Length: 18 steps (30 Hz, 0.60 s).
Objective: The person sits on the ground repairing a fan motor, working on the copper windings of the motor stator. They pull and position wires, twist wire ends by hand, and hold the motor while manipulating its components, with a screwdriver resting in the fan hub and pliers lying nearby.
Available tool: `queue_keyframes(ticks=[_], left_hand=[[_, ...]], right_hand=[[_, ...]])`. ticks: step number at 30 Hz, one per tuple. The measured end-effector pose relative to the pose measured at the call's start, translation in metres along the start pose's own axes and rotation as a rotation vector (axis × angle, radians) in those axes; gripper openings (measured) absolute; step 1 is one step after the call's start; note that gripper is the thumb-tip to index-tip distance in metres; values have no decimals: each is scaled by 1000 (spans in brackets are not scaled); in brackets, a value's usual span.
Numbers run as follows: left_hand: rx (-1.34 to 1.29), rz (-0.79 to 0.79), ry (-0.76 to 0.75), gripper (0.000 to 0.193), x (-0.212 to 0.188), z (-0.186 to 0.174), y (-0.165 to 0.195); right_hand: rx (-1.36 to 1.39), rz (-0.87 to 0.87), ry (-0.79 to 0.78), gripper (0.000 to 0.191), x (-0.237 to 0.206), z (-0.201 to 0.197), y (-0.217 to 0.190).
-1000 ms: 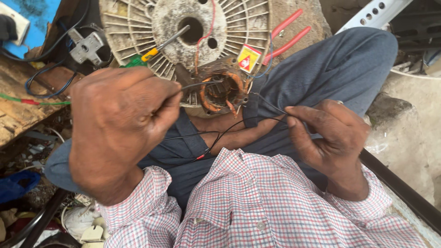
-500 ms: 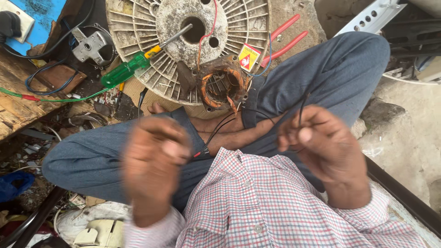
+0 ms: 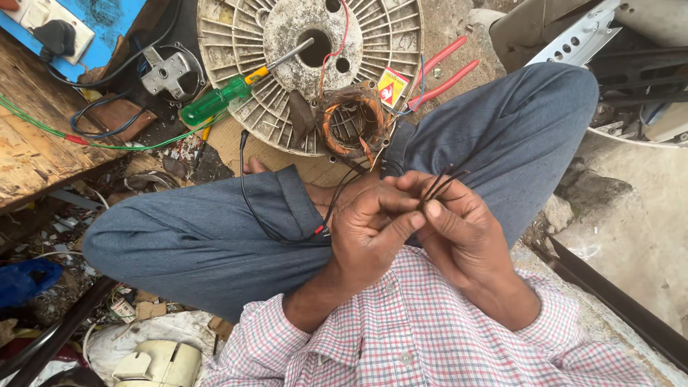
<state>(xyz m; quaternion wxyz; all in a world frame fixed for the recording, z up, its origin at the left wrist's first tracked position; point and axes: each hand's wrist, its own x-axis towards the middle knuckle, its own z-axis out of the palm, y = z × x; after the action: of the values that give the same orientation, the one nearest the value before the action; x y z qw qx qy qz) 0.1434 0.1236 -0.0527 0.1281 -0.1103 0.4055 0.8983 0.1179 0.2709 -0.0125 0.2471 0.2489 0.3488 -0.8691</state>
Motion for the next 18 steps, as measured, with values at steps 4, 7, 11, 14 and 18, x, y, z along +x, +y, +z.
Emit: queue_keyframes(ticks=[4, 7, 11, 14, 18], left_hand=[[585, 142, 24, 11, 10, 4, 14], [725, 129, -34, 15, 19, 10, 31], [961, 171, -203, 17, 30, 11, 82], [1201, 312, -233, 23, 50, -12, 140], [1202, 239, -81, 28, 94, -44, 185]], right_hand=[[46, 16, -90, 18, 6, -7, -1], [14, 36, -77, 18, 11, -22, -3], [64, -41, -145, 14, 27, -60, -25], [86, -63, -132, 14, 43, -88, -57], [66, -69, -214, 14, 65, -98, -83]])
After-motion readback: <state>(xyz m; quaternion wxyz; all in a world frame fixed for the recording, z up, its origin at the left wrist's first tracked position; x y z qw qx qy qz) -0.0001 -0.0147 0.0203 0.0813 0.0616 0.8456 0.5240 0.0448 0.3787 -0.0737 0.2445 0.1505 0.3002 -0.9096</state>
